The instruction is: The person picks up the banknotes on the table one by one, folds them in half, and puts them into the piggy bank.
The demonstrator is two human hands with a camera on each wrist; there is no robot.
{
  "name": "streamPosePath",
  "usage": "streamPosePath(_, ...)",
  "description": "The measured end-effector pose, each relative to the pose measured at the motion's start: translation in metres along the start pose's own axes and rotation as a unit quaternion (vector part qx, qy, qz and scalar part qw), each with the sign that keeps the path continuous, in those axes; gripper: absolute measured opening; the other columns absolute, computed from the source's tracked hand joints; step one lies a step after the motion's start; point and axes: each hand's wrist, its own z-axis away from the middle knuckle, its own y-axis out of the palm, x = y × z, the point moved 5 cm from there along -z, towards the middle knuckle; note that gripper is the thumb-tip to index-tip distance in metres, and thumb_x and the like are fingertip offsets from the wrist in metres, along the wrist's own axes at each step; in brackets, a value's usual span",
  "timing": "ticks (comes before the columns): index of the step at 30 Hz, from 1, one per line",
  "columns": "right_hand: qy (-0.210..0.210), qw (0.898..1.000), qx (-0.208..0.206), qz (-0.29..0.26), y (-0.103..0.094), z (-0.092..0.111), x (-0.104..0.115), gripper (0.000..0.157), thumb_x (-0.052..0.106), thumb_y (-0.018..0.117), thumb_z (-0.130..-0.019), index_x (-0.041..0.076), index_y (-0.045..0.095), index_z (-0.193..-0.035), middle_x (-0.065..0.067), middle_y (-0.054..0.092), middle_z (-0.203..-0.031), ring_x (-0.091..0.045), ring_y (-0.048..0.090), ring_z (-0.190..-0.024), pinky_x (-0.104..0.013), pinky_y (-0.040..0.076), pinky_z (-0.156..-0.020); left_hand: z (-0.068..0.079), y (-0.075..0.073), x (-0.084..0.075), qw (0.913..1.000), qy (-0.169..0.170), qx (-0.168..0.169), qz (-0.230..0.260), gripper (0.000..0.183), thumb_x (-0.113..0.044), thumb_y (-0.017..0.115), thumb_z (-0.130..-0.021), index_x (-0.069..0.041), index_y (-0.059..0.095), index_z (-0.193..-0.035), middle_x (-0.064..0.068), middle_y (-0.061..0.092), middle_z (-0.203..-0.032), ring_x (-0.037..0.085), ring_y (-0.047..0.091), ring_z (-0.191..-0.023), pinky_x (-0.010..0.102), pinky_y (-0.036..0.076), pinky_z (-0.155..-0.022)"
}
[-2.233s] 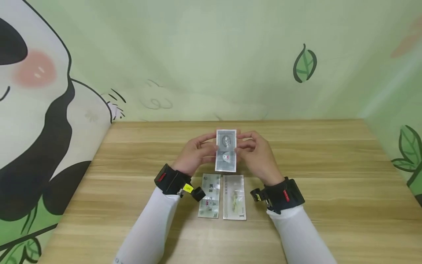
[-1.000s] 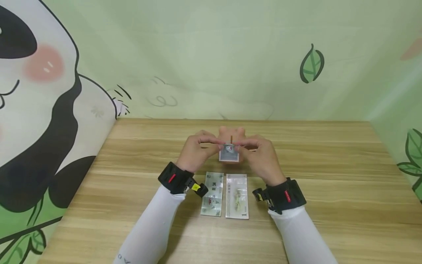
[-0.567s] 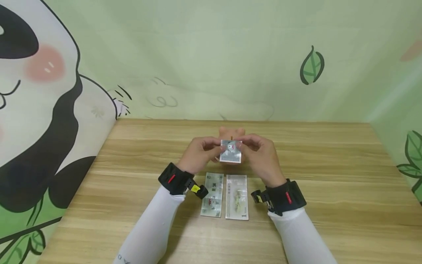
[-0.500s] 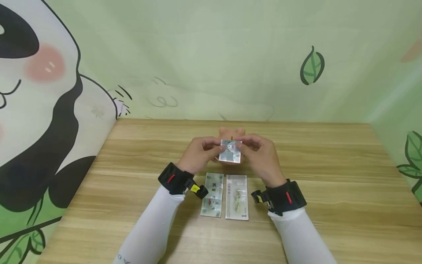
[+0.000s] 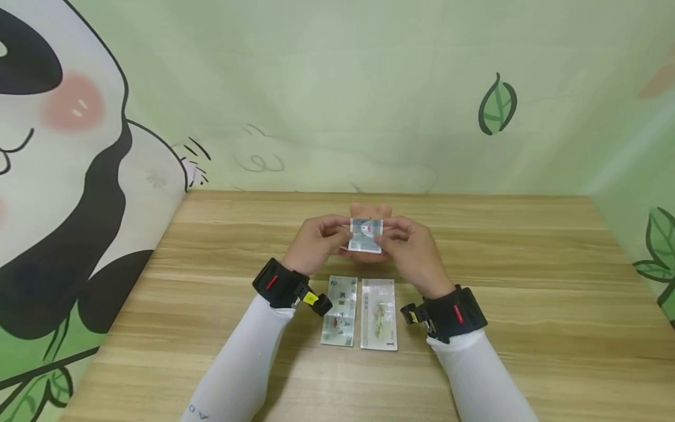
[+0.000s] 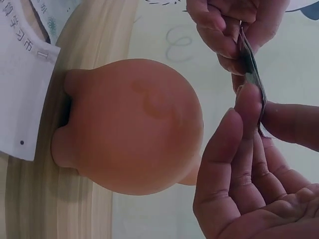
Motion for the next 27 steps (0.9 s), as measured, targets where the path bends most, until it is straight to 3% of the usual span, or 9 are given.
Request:
streamPosePath(10, 0.002, 1.000, -0.005, -0.019, 0.0013, -0.0009, -0.0013, 0.033, 0.005, 0.059, -0.103, -0.005, 0.059, -0.135, -0.021, 0.071, -0.116, -0.006, 0.068, -0.085, -0.026, 0.062, -0.079, -0.0010, -0.0003, 0.0011, 0.9999, 0.001, 0.001, 0.013, 0.029, -0.003, 0.060, -0.101, 0.003, 0.065, -0.130, 0.022, 0.075, -0.110, 0.015, 0.070, -0.086, 0.032, 0.064, -0.077)
streamPosePath(19, 0.004, 1.000, 0.004, -0.013, 0.0026, -0.0004, -0.0019, 0.035, 0.006, 0.056, -0.104, -0.004, 0.057, -0.137, -0.022, 0.071, -0.115, -0.008, 0.068, -0.082, -0.028, 0.063, -0.079, -0.0006, 0.0000, 0.0020, 0.9989, -0.011, 0.002, 0.045, 0.028, 0.000, 0.058, -0.101, 0.002, 0.063, -0.129, 0.023, 0.074, -0.108, 0.015, 0.070, -0.080, 0.033, 0.064, -0.076)
streamPosePath(27, -0.007, 1.000, 0.003, -0.024, 0.0022, 0.0006, -0.0004, 0.031, 0.003, 0.057, -0.103, -0.006, 0.058, -0.133, -0.013, 0.075, -0.104, -0.009, 0.068, -0.077, -0.029, 0.063, -0.076, -0.0010, -0.0011, 0.0017, 0.9988, -0.006, -0.004, 0.048, 0.025, 0.000, 0.057, -0.102, 0.001, 0.064, -0.125, 0.023, 0.073, -0.108, 0.016, 0.070, -0.081, 0.043, 0.065, -0.082)
